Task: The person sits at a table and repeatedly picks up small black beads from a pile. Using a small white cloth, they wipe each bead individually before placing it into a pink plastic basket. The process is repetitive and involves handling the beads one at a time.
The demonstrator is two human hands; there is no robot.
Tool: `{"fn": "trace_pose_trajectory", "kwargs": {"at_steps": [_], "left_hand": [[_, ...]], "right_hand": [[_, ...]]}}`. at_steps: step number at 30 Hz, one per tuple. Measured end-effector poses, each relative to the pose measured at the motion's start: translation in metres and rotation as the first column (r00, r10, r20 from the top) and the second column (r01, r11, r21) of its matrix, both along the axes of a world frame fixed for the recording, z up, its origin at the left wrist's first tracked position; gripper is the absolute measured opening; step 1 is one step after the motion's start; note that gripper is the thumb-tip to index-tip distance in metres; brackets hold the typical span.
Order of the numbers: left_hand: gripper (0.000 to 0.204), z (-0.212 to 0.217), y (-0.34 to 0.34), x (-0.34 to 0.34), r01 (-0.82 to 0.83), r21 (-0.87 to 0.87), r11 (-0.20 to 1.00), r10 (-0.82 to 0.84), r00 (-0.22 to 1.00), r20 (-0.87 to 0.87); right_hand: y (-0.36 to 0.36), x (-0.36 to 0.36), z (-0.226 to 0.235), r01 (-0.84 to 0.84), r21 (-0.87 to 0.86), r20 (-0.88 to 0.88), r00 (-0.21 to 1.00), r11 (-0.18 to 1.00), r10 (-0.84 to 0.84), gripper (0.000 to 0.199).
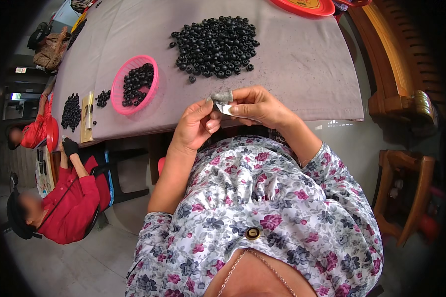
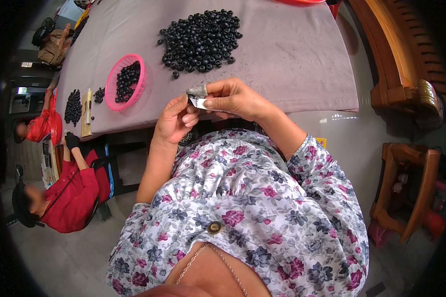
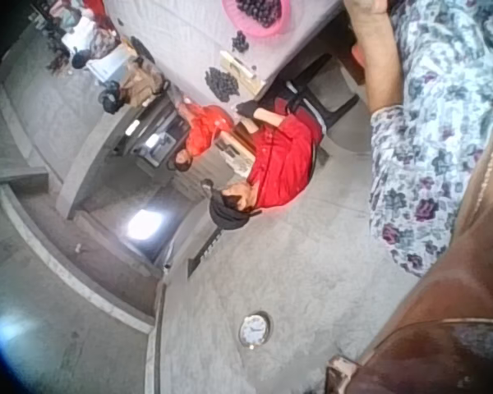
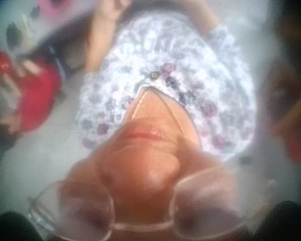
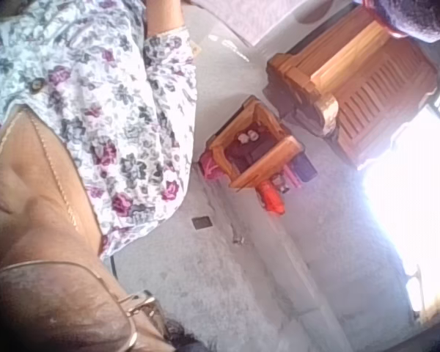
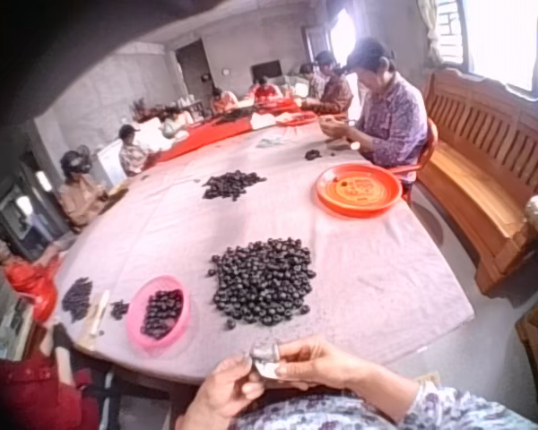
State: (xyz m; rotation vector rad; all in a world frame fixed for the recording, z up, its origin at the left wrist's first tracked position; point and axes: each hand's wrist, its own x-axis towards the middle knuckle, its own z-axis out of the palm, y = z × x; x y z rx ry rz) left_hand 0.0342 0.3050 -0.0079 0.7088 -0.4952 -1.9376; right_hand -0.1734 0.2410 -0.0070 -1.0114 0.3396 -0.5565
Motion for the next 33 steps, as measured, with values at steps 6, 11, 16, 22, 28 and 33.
{"fn": "trace_pose_trajectory", "kwargs": {"at_steps": [6, 11, 16, 22, 28, 33], "left_hand": [[0.018, -0.004, 0.0, -0.002, -0.031, 0.026, 0.999, 0.032, 0.998, -0.048], [0.018, -0.005, 0.001, -0.001, -0.026, 0.02, 0.999, 0.027, 0.998, -0.048], [0.018, -0.007, 0.001, 0.001, -0.019, -0.006, 1.0, 0.019, 0.999, -0.046], [0.017, -0.005, 0.0, -0.002, -0.021, 0.022, 1.0, 0.023, 0.993, -0.115], [0.018, -0.004, -0.002, -0.005, -0.021, 0.008, 1.0, 0.022, 0.991, -0.132], [0.021, -0.005, -0.001, -0.005, -0.036, 0.02, 0.999, 0.038, 0.994, -0.102]], "right_hand": [[0.001, 0.001, 0.004, 0.036, 0.037, -0.029, 0.999, 0.999, -0.035, 0.021], [0.001, 0.0, 0.005, 0.027, 0.039, -0.033, 0.999, 0.999, -0.026, 0.021], [0.002, 0.001, 0.006, 0.052, 0.03, -0.078, 0.996, 0.998, -0.049, 0.02], [-0.002, 0.0, -0.003, 0.032, 0.056, -0.058, 0.998, 0.998, -0.029, 0.019], [0.0, 0.0, 0.007, 0.01, 0.031, 0.027, 1.0, 0.999, -0.011, 0.014], [0.0, 0.001, 0.005, 0.022, 0.029, 0.021, 1.0, 0.999, -0.023, 0.012]]}}
